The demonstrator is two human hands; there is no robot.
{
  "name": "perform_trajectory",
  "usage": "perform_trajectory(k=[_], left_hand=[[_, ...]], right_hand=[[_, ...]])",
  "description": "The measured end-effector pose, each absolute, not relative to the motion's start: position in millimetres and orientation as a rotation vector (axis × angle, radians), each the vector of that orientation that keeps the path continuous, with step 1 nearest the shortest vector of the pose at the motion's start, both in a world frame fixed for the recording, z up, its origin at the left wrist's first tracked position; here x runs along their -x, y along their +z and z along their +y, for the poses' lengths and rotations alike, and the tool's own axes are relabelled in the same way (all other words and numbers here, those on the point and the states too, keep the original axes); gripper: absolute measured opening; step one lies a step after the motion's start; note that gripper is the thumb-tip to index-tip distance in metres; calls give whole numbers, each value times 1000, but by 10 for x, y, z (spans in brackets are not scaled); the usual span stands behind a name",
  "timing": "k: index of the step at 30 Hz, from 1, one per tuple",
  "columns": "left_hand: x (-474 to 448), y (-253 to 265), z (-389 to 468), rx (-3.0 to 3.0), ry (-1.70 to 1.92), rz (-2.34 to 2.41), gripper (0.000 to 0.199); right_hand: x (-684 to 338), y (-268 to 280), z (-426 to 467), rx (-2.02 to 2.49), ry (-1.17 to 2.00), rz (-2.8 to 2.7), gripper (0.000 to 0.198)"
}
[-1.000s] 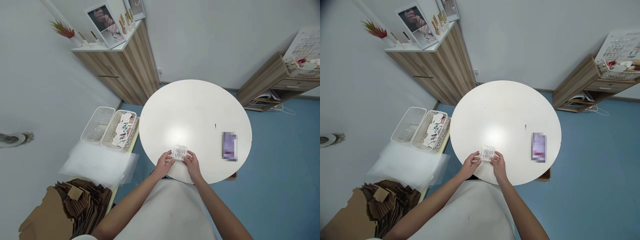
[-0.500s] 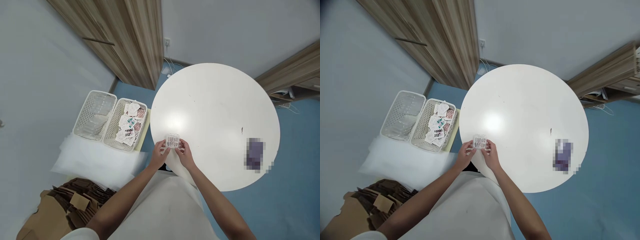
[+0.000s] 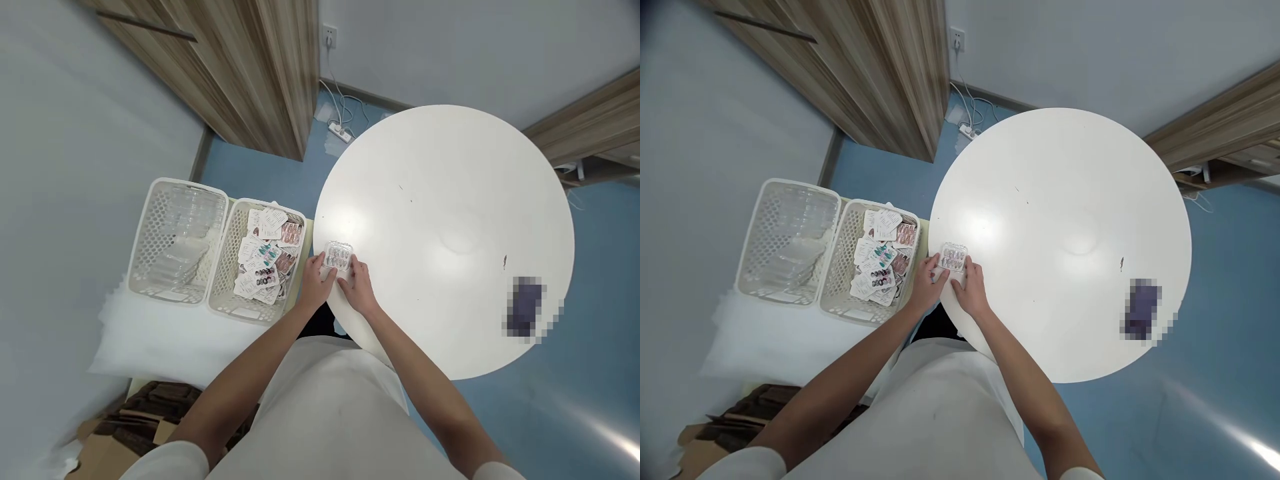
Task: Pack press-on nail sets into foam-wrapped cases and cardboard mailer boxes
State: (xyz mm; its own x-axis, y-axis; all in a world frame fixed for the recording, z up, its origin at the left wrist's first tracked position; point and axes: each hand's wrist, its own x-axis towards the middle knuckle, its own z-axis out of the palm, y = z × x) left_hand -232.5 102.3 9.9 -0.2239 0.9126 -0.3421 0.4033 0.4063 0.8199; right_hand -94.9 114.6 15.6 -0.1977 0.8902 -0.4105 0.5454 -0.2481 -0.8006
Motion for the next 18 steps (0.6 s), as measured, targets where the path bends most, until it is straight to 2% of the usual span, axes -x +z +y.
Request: perform_trajectory(k=[12,18], left_hand=[[2193,116,950,-1110,807,1815,59],[2005,344,529,-1111,858,1904,60]], right_hand=[[934,120,1146,1697,1455,-1767,97],[654,313,817,1680,1558,-1741,95]])
